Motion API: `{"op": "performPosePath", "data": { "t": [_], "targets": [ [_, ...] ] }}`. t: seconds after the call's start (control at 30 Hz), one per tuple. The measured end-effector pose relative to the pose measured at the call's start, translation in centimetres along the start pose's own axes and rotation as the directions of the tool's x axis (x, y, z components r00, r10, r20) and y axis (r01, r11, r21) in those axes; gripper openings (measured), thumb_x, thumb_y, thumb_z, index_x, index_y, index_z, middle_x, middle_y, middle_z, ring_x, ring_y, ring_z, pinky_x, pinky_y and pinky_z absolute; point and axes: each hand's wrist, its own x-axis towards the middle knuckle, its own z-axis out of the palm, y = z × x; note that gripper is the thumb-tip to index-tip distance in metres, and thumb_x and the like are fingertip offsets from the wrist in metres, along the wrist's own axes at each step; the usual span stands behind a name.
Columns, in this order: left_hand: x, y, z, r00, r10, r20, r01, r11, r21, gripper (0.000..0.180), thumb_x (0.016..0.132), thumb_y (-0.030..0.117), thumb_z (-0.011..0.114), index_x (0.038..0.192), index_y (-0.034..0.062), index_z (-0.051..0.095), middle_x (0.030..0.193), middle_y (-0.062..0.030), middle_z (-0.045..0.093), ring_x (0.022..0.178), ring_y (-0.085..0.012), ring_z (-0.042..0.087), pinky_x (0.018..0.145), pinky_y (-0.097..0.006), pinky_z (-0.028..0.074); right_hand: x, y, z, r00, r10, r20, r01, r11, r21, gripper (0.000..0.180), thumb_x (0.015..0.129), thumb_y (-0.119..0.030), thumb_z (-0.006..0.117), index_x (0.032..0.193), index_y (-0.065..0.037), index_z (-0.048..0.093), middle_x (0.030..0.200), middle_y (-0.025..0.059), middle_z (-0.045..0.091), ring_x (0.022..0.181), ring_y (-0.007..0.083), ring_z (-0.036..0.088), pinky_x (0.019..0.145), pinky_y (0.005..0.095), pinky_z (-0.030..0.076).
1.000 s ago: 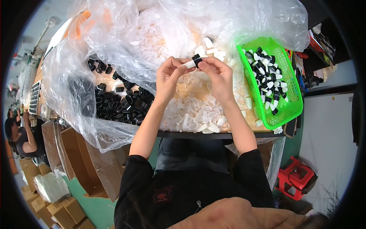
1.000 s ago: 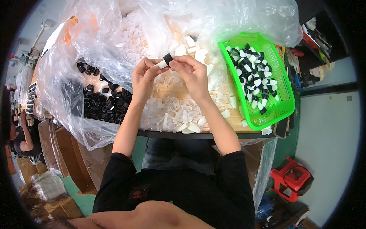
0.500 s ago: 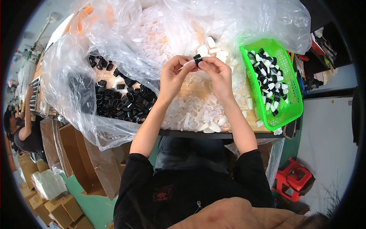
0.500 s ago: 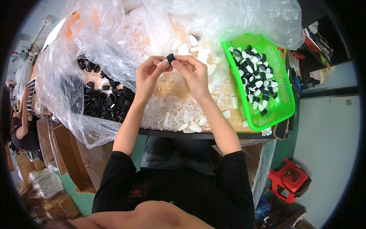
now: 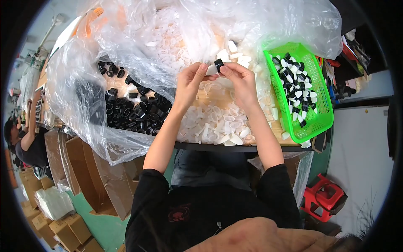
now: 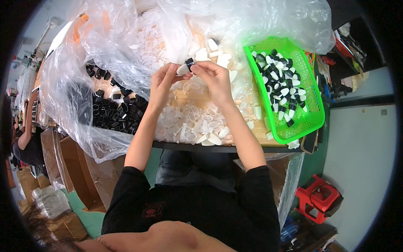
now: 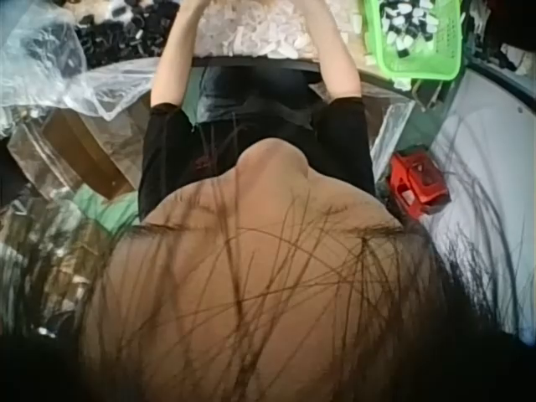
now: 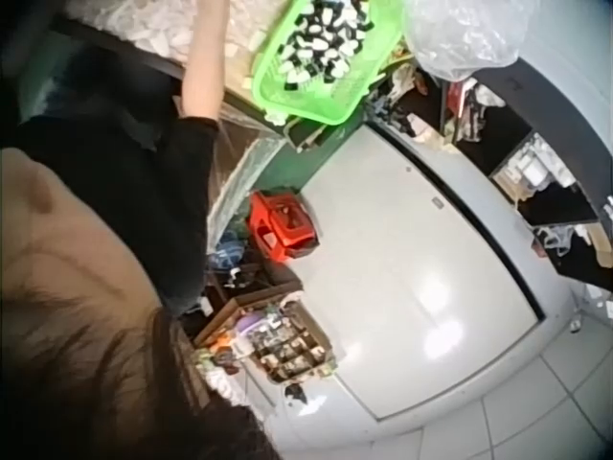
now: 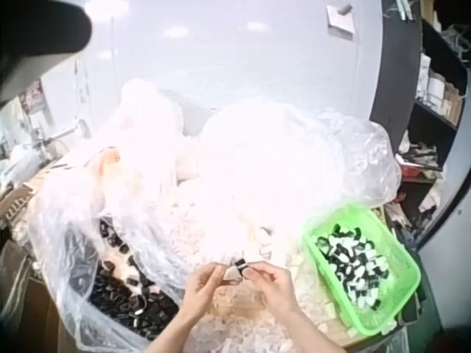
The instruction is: Assembling small black and white plastic components together at a workbench.
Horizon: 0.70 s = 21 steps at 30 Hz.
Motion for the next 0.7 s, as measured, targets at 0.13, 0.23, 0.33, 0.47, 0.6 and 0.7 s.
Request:
{"op": "performPosePath", "data": {
  "t": [0.13, 0.23, 0.33, 0.47, 0.6, 0.7],
  "targets": [
    [0.4, -1.0, -0.5, 0.996, 0.035, 0.083, -0.044, 0.993, 0.108, 0.015, 0.094, 0.010, 0.061, 0.087, -0.0033, 0.063, 0.094, -0.0109, 0.066, 0.086, -0.0144, 0.066, 0.082, -0.028, 0.052, 0.1, -0.1, -0.1, 1.000, -0.005, 0.026, 0.005, 1.000, 0.022, 0.019, 0.086, -0.007, 0.070, 0.103, 0.002, 0.069, 0.093, 0.0053, 0.069, 0.086, 0.0127, 0.064, 0.084, 0.0267, 0.050],
    [0.2, -0.8, -0.5, 0.994, 0.107, 0.026, -0.108, 0.992, 0.062, 0.015, 0.094, 0.009, 0.061, 0.085, -0.0034, 0.062, 0.097, -0.0115, 0.066, 0.087, -0.0153, 0.066, 0.083, -0.028, 0.052, 0.1, -0.1, -0.1, 1.000, 0.009, 0.002, -0.009, 1.000, -0.020, 0.020, 0.086, -0.007, 0.070, 0.103, 0.002, 0.070, 0.092, 0.0055, 0.069, 0.085, 0.0127, 0.064, 0.084, 0.0269, 0.050],
    [0.1, -0.7, -0.2, 0.993, 0.117, 0.022, -0.117, 0.993, 0.009, 0.015, 0.094, 0.008, 0.061, 0.083, -0.0035, 0.061, 0.100, -0.0122, 0.066, 0.090, -0.0167, 0.066, 0.085, -0.029, 0.053, 0.2, 0.2, 0.0, 1.000, -0.005, -0.009, 0.005, 1.000, 0.001, 0.020, 0.086, -0.008, 0.071, 0.103, 0.003, 0.070, 0.092, 0.0059, 0.069, 0.085, 0.0128, 0.064, 0.084, 0.0270, 0.050],
    [0.0, -0.7, -0.3, 0.995, 0.103, 0.017, -0.103, 0.995, -0.009, 0.016, 0.093, 0.007, 0.060, 0.081, -0.0037, 0.060, 0.102, -0.0127, 0.065, 0.091, -0.0179, 0.067, 0.087, -0.031, 0.053, 0.2, 0.2, 0.0, 1.000, -0.021, -0.011, 0.021, 1.000, -0.007, 0.020, 0.086, -0.008, 0.071, 0.103, 0.003, 0.070, 0.092, 0.0063, 0.069, 0.084, 0.0126, 0.064, 0.083, 0.0268, 0.051],
    [-0.1, -0.4, -0.2, 0.995, 0.096, 0.009, -0.096, 0.995, -0.001, 0.016, 0.093, 0.006, 0.059, 0.081, -0.0041, 0.060, 0.103, -0.0137, 0.065, 0.091, -0.0184, 0.066, 0.088, -0.031, 0.053, 0.2, 0.2, -0.1, 1.000, -0.016, -0.012, 0.016, 1.000, -0.013, 0.020, 0.085, -0.008, 0.071, 0.103, 0.002, 0.070, 0.092, 0.0067, 0.070, 0.085, 0.0127, 0.064, 0.083, 0.0268, 0.051],
    [-0.2, -0.2, -0.1, 0.996, 0.092, 0.006, -0.092, 0.996, -0.007, 0.017, 0.094, 0.005, 0.059, 0.080, -0.0042, 0.058, 0.104, -0.0143, 0.065, 0.091, -0.0176, 0.066, 0.088, -0.030, 0.054, 0.2, 0.2, -0.1, 1.000, -0.025, -0.004, 0.025, 1.000, -0.011, 0.020, 0.085, -0.008, 0.071, 0.103, 0.002, 0.070, 0.093, 0.0067, 0.069, 0.085, 0.0129, 0.064, 0.083, 0.0269, 0.051]
  ]
}}
